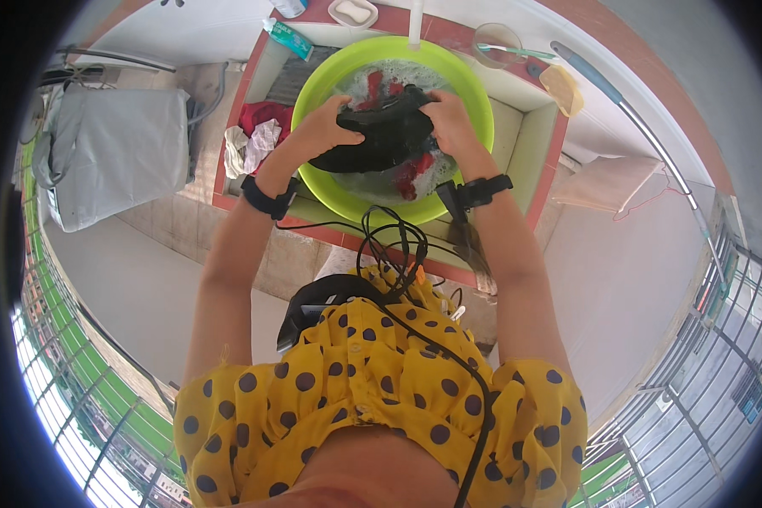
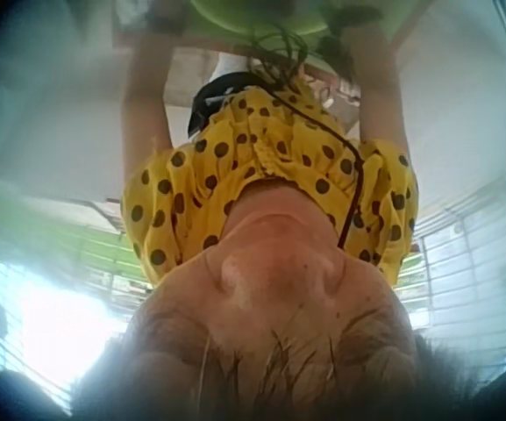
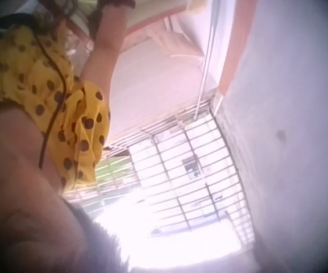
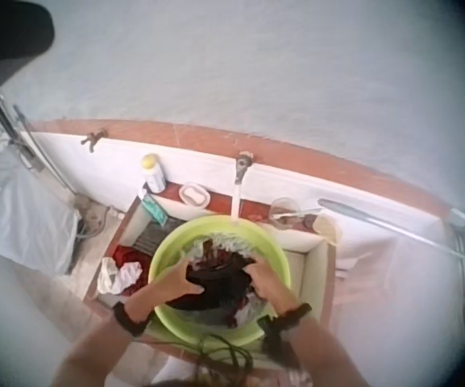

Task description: The person washes clothes by hand in a green basin filled with soapy water. They scrub and rinse a white cloth, then a black garment, repeatedly submerging and wringing them out.

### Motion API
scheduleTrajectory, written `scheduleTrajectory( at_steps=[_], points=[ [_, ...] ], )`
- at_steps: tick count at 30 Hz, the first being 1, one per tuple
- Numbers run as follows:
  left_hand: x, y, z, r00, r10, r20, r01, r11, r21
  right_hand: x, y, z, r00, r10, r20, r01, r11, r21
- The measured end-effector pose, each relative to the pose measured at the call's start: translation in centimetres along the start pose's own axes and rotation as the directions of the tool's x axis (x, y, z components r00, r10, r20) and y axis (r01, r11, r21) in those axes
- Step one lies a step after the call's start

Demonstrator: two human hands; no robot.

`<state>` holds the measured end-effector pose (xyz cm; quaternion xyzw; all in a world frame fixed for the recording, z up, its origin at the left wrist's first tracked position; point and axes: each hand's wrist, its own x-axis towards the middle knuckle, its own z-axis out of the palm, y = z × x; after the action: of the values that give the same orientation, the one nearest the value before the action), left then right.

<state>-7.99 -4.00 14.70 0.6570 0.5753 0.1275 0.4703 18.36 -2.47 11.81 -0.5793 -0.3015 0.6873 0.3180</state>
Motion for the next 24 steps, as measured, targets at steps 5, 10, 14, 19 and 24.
scheduleTrajectory(
  at_steps=[5,10,14,19,24],
  points=[
    [2.2,-0.7,3.5,0.984,0.177,0.029,-0.178,0.951,0.252,-2.3,-2.0,1.5,0.997,-0.072,0.037,0.068,0.993,0.096],
    [5.2,-0.4,3.9,0.879,0.454,0.146,-0.466,0.883,0.058,-5.3,-4.8,2.5,0.977,-0.213,-0.004,0.208,0.959,-0.192],
    [5.2,1.1,0.2,0.897,0.237,0.373,-0.079,0.917,-0.392,-7.1,-6.3,0.9,0.918,-0.366,-0.154,0.265,0.853,-0.45],
    [5.8,2.1,-1.3,0.922,0.209,0.325,0.095,0.693,-0.715,-6.8,-4.0,-0.7,0.901,-0.374,-0.221,0.227,0.839,-0.495],
    [7.1,2.0,-0.5,0.878,0.298,0.375,-0.3,0.952,-0.056,-7.0,-2.4,-0.6,0.856,-0.391,-0.339,0.266,0.895,-0.358]
  ],
)
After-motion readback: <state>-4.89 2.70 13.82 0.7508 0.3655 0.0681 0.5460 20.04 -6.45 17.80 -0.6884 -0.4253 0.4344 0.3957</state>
